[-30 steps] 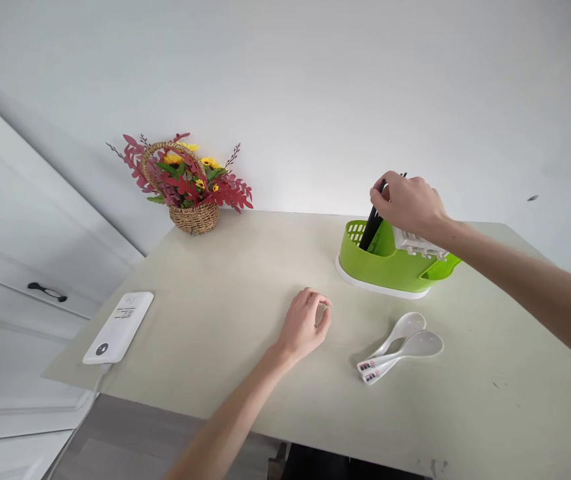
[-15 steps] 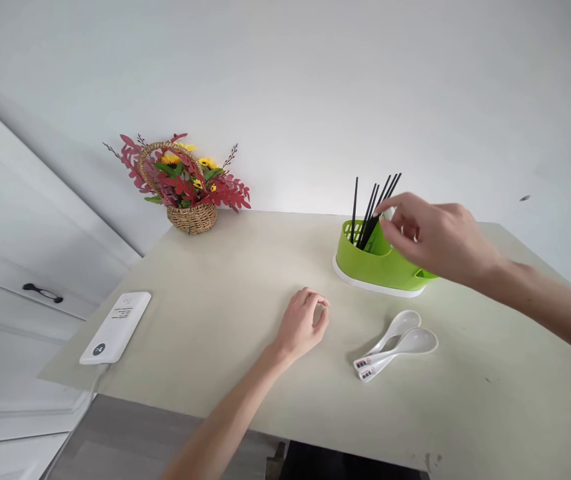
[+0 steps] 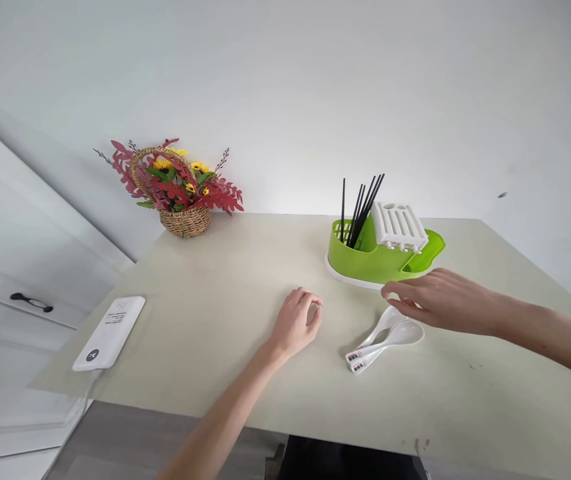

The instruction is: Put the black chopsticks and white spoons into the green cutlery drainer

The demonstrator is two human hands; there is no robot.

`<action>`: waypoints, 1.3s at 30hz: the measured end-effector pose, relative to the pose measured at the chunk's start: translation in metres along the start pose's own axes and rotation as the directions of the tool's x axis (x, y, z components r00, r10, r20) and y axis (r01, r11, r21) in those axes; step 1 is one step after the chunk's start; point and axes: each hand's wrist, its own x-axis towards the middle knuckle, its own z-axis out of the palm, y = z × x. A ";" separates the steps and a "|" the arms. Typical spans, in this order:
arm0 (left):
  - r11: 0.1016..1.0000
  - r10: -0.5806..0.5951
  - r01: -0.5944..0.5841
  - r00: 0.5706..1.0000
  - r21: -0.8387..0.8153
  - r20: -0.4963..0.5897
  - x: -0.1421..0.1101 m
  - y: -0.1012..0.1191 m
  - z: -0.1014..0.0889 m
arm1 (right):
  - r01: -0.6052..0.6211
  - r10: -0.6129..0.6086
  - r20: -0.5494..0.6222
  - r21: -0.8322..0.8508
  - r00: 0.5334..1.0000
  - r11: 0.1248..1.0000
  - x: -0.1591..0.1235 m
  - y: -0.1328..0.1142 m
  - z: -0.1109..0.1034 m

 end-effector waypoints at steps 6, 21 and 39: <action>1.000 0.010 -0.010 1.000 0.004 0.016 0.000 0.000 -0.001 | -0.164 0.155 0.195 0.029 0.968 0.986 -0.027 0.012 0.016; 1.000 0.012 -0.011 0.999 -0.009 0.047 0.000 0.003 -0.004 | -0.708 0.367 0.632 0.447 0.682 0.546 -0.066 0.027 0.058; 1.000 0.025 -0.024 0.999 -0.011 0.034 0.001 0.001 -0.003 | -0.645 0.244 0.609 0.624 0.755 0.440 -0.075 0.027 0.058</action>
